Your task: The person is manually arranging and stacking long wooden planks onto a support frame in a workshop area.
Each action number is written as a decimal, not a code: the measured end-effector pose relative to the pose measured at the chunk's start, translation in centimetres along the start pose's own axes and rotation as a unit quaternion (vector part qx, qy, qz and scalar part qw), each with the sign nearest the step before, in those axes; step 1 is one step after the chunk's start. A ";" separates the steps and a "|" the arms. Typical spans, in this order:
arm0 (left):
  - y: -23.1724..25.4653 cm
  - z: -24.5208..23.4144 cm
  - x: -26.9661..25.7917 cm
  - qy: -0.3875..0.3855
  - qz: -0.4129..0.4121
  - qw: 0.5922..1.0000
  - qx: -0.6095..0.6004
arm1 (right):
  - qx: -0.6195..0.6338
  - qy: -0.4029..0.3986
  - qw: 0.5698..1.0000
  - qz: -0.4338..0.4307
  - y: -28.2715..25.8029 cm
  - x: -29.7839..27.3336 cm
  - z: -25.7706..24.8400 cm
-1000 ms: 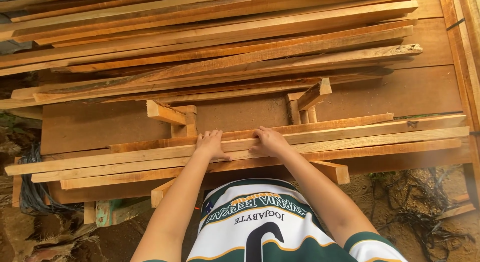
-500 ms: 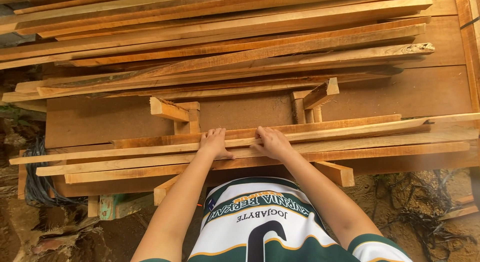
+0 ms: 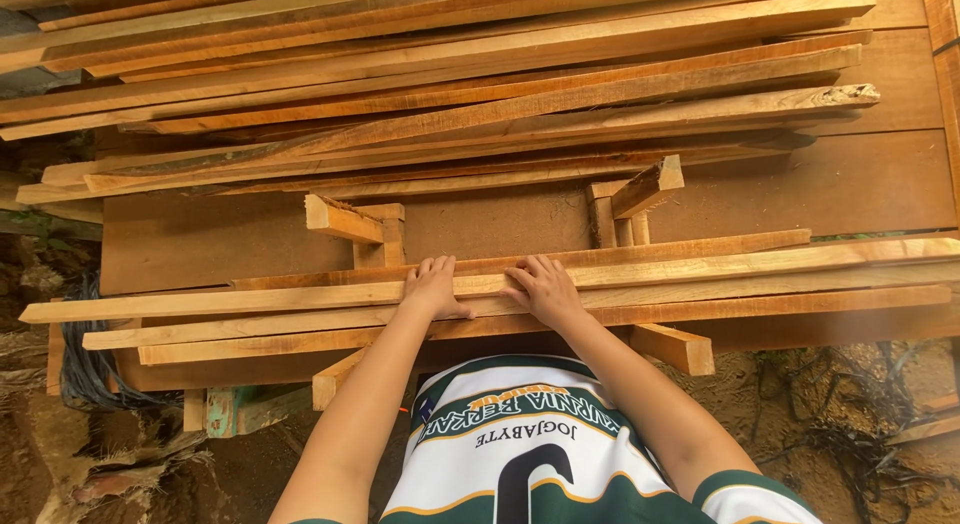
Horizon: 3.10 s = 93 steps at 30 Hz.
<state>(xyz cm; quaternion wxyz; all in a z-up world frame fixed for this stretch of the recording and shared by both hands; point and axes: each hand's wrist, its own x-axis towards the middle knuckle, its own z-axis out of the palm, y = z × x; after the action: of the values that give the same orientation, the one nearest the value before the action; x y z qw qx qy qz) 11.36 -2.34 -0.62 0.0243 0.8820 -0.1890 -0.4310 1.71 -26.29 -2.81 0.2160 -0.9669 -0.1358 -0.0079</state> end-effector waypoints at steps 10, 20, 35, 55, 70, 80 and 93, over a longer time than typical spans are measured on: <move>0.2 -0.3 -0.4 0.003 -0.004 1.000 -0.005 | 0.036 -0.046 0.998 0.016 0.1 1.0 -0.1; 0.1 -0.3 -0.7 0.001 -0.004 1.000 -0.024 | 0.055 -0.051 0.997 0.023 0.5 0.7 0.4; -0.1 -0.7 -0.7 -0.023 -0.013 0.999 -0.037 | 0.021 -0.050 0.995 0.081 -1.9 1.8 1.0; 0.2 -0.2 -1.1 -0.007 0.005 1.000 -0.029 | -0.016 0.071 0.996 0.059 2.6 -2.8 0.1; 1.2 5.4 -4.5 0.141 0.018 0.984 0.109 | -0.097 -0.173 0.980 0.022 -0.6 -2.5 -5.5; 1.9 6.3 -3.5 0.173 0.012 0.980 0.098 | -0.096 -0.188 0.976 0.043 -0.8 -2.4 -5.1; 2.7 5.9 -3.8 0.158 -0.017 0.976 0.148 | -0.033 -0.248 0.951 0.180 -0.8 3.4 -3.7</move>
<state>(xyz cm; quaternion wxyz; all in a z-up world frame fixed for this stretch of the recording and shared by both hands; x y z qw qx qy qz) 3.86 -2.82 -0.88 -0.0845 0.9358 -0.2297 -0.2538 4.96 -26.32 1.14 0.1415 -0.9533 -0.0084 0.2667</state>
